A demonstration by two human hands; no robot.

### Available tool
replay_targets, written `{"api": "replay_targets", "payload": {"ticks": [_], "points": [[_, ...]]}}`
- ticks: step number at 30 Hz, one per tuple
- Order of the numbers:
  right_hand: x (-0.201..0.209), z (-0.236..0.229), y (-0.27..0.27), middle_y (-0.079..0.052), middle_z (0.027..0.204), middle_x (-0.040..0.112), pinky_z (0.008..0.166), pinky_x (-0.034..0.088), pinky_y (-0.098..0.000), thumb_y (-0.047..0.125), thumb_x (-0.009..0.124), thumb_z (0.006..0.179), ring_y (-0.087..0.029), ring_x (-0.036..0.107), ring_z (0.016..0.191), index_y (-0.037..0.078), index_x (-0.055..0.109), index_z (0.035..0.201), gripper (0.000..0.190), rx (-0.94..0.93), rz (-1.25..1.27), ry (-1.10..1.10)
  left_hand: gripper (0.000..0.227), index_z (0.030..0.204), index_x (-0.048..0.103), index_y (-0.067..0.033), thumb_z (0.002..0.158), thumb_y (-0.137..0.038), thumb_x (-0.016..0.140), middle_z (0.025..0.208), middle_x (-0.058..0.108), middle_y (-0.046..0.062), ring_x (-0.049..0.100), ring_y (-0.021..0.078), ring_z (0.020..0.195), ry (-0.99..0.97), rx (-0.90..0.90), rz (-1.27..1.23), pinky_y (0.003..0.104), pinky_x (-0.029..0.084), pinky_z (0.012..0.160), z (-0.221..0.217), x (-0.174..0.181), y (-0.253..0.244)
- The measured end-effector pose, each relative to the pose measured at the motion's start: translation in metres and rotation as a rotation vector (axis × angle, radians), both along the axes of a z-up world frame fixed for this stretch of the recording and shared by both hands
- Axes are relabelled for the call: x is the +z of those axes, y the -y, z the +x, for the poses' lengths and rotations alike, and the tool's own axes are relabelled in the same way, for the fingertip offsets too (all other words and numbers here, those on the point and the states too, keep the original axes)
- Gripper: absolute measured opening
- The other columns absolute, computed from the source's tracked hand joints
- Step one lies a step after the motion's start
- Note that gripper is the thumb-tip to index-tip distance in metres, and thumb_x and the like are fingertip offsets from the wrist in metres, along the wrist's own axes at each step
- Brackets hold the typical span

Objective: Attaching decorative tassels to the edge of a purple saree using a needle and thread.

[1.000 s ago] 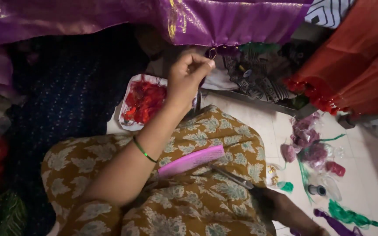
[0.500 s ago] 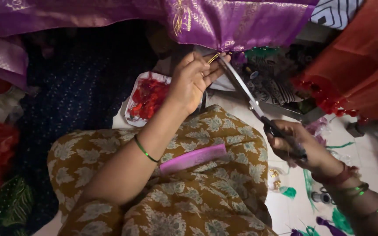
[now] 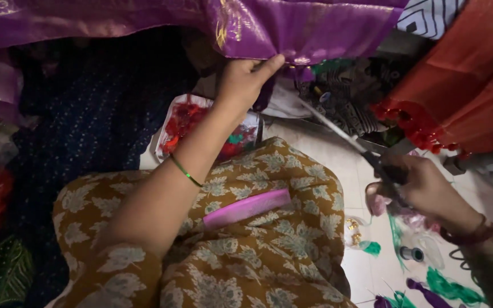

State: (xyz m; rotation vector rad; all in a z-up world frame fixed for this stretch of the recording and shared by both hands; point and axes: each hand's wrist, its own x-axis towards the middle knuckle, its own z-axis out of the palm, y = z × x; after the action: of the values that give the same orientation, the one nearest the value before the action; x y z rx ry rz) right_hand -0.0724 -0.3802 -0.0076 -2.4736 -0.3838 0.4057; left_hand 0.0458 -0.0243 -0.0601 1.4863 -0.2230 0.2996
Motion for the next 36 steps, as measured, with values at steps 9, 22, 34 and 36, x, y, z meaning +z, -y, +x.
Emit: {"api": "replay_targets", "payload": {"ticks": [9, 22, 34, 36], "points": [[0.034, 0.041, -0.02, -0.012, 0.061, 0.071, 0.041, 0.051, -0.0364, 0.034, 0.076, 0.084, -0.02, 0.068, 0.049, -0.001, 0.068, 0.107, 0.044, 0.072, -0.224, 0.085, 0.023, 0.105, 0.076, -0.0022, 0.103, -0.021, 0.063, 0.096, 0.08, 0.001, 0.072, 0.0081, 0.092, 0.136, -0.006, -0.095, 0.025, 0.055, 0.087, -0.016, -0.046, 0.014], [0.097, 0.072, -0.11, -0.022, 0.082, 0.072, 0.049, 0.058, -0.038, 0.028, 0.072, 0.091, -0.024, 0.072, 0.054, 0.001, 0.05, 0.142, 0.062, 0.226, -0.688, 0.082, 0.018, 0.088, 0.074, 0.0044, 0.097, -0.011, 0.071, 0.065, 0.06, 0.006, 0.049, 0.0081, 0.065, 0.033, 0.153, 0.089, 0.029, 0.042, 0.061, -0.019, -0.044, 0.006], [0.028, 0.064, -0.032, -0.012, 0.061, 0.071, 0.049, 0.059, -0.036, 0.033, 0.076, 0.087, -0.022, 0.07, 0.053, 0.004, 0.07, 0.097, 0.031, 0.344, -0.433, 0.227, 0.016, 0.099, 0.08, -0.001, 0.095, -0.014, 0.072, 0.083, 0.079, 0.008, 0.067, 0.0129, 0.075, -0.004, 0.127, -0.019, 0.028, 0.052, 0.071, -0.042, -0.055, -0.008], [0.001, 0.052, -0.016, -0.007, 0.073, 0.076, 0.048, 0.058, -0.0332, 0.033, 0.077, 0.082, -0.016, 0.075, 0.052, 0.009, 0.072, 0.098, 0.03, 0.417, -0.305, 0.062, 0.018, 0.094, 0.081, -0.0025, 0.097, -0.014, 0.068, 0.091, 0.081, 0.006, 0.074, 0.0128, 0.083, -0.174, -0.009, -0.015, 0.028, 0.056, 0.081, -0.051, -0.075, -0.025]]}}
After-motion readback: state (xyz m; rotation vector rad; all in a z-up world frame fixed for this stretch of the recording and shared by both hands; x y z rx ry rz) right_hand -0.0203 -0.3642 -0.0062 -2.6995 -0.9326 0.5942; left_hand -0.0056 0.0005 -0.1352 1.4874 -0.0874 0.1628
